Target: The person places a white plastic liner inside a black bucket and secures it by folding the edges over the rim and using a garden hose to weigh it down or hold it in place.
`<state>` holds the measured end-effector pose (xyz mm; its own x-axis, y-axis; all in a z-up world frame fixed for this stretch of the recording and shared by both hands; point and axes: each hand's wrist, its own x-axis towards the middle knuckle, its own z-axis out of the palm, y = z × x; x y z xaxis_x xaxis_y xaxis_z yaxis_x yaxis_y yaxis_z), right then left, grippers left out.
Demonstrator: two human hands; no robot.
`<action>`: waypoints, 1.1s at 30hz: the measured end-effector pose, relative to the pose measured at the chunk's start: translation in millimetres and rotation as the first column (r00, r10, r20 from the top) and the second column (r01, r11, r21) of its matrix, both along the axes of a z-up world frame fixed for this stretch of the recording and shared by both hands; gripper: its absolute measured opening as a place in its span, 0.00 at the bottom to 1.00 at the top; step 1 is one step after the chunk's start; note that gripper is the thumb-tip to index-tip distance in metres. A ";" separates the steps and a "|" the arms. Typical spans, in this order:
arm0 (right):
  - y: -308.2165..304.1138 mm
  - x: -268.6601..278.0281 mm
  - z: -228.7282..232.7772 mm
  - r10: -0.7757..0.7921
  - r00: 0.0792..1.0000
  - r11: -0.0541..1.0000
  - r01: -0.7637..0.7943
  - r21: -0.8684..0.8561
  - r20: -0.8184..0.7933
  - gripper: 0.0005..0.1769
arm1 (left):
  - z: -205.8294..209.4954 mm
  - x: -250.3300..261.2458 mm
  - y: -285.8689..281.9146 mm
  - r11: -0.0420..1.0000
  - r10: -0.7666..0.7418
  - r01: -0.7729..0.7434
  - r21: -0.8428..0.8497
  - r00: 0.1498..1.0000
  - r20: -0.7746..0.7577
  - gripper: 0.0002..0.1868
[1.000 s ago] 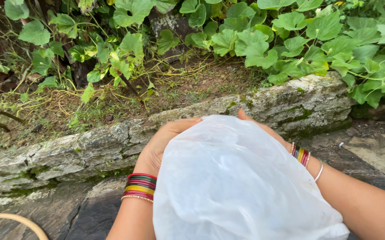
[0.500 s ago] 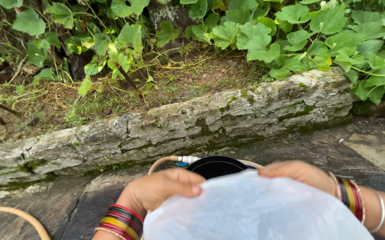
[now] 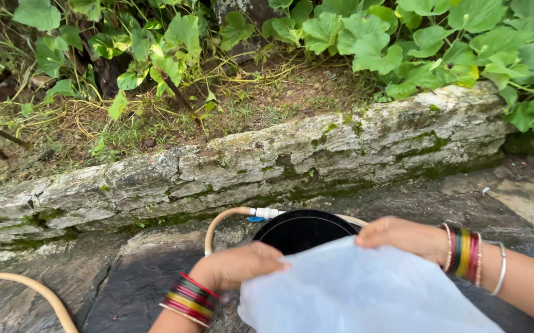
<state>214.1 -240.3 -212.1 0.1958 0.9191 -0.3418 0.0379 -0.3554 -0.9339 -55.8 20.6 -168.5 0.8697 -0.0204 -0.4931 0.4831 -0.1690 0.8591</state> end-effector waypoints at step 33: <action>91.6 -1.4 2.8 -0.254 0.726 0.952 0.072 0.296 0.639 0.13 | -15.5 34.4 32.6 0.493 0.249 -0.616 0.614 0.777 0.578 0.18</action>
<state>212.7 -148.7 -209.3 0.4424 0.8834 0.1545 0.6403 -0.1905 -0.7442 -21.4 53.2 -184.1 0.7534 0.6178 0.2254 0.3660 -0.6787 0.6367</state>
